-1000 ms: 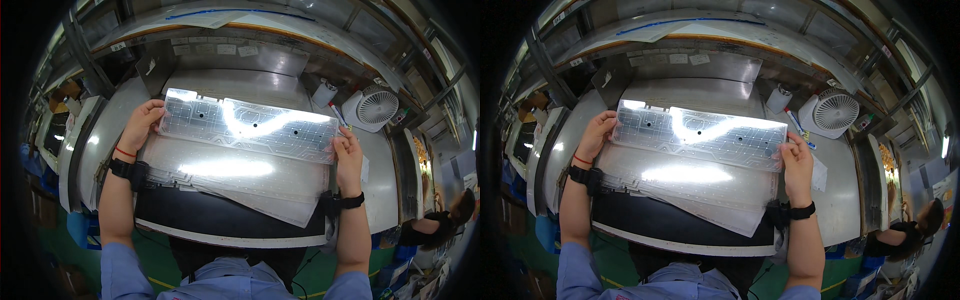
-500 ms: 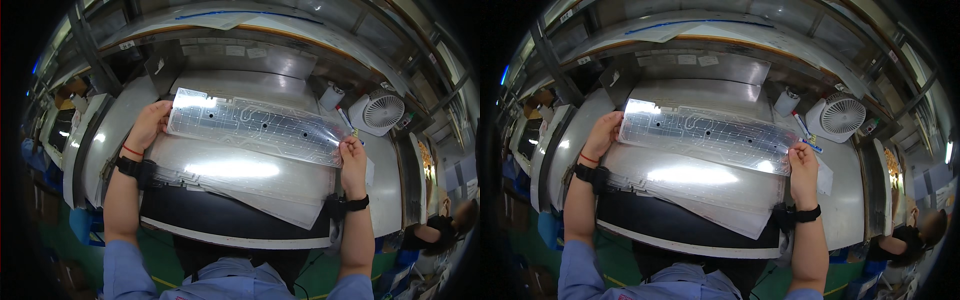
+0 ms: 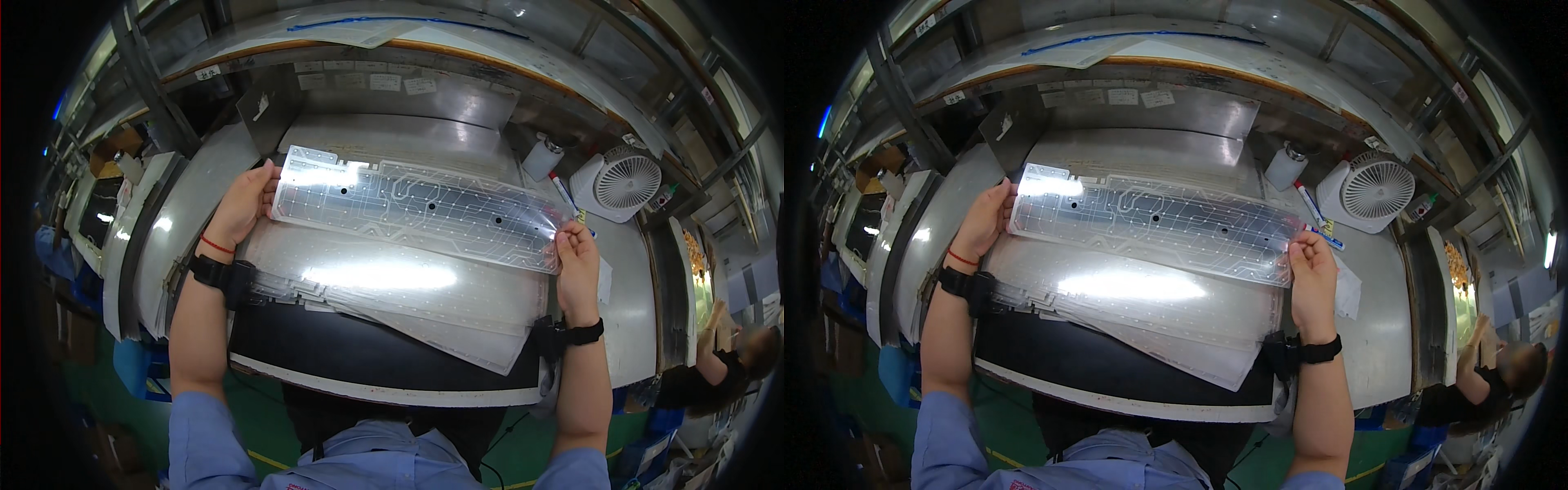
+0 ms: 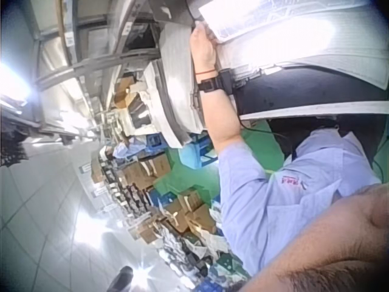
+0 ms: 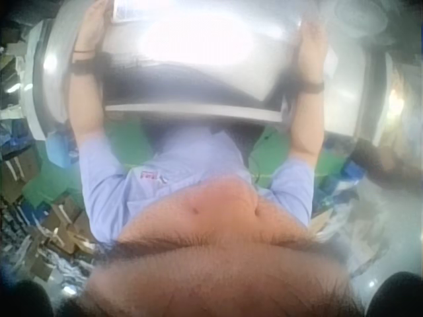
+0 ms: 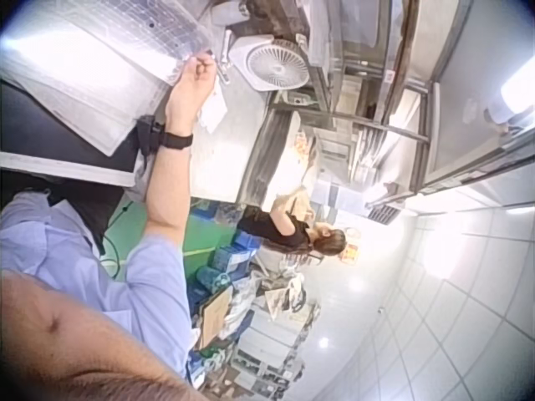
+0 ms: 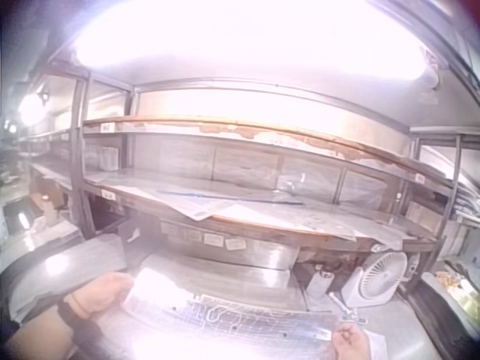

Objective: Inspecting and stacking thin transparent plastic sheets, likely for keyboard or electronics manufacturing.

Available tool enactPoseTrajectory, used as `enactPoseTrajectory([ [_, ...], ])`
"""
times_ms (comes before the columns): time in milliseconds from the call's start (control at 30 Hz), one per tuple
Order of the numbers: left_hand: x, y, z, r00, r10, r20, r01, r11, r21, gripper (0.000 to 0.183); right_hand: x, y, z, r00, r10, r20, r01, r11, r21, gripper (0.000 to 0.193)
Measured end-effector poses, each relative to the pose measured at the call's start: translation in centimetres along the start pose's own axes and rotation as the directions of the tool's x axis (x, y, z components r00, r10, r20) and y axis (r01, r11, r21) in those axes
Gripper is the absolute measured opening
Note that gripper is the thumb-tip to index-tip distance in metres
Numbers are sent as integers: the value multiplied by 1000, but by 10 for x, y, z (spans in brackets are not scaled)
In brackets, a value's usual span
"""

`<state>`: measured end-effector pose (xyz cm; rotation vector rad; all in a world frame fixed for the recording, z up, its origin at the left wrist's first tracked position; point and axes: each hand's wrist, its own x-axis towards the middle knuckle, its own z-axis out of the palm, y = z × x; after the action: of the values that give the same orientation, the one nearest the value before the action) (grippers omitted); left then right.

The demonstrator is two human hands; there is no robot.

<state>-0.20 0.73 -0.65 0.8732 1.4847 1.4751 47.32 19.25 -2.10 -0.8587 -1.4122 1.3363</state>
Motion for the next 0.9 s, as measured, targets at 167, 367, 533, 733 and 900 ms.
enactPoseTrajectory([
  [167, -1, 2, 1, 1000, -6, 16, 6, 1000, -7, 41, -1, -2, 1, 1000, 3, -5, -3, 1000, 1, 10],
  [367, 5, -10, -10, 997, 51, 66, -59, 988, 139, 31, -2, -4, 3, 1000, 5, 6, -5, 1000, 18, 11],
  [533, 1, -4, -6, 999, 29, 40, -32, 996, 86, 28, 0, 0, 1, 1000, -3, 1, 3, 999, 40, 12],
  [733, 0, -2, -6, 998, 17, 66, -20, 999, 50, 28, -1, -1, 2, 1000, -3, -7, 3, 1000, -9, 12],
  [900, 2, -4, -4, 996, 70, 47, -74, 993, 94, 20, -3, -8, 6, 999, 30, -29, -29, 999, 17, 13],
])
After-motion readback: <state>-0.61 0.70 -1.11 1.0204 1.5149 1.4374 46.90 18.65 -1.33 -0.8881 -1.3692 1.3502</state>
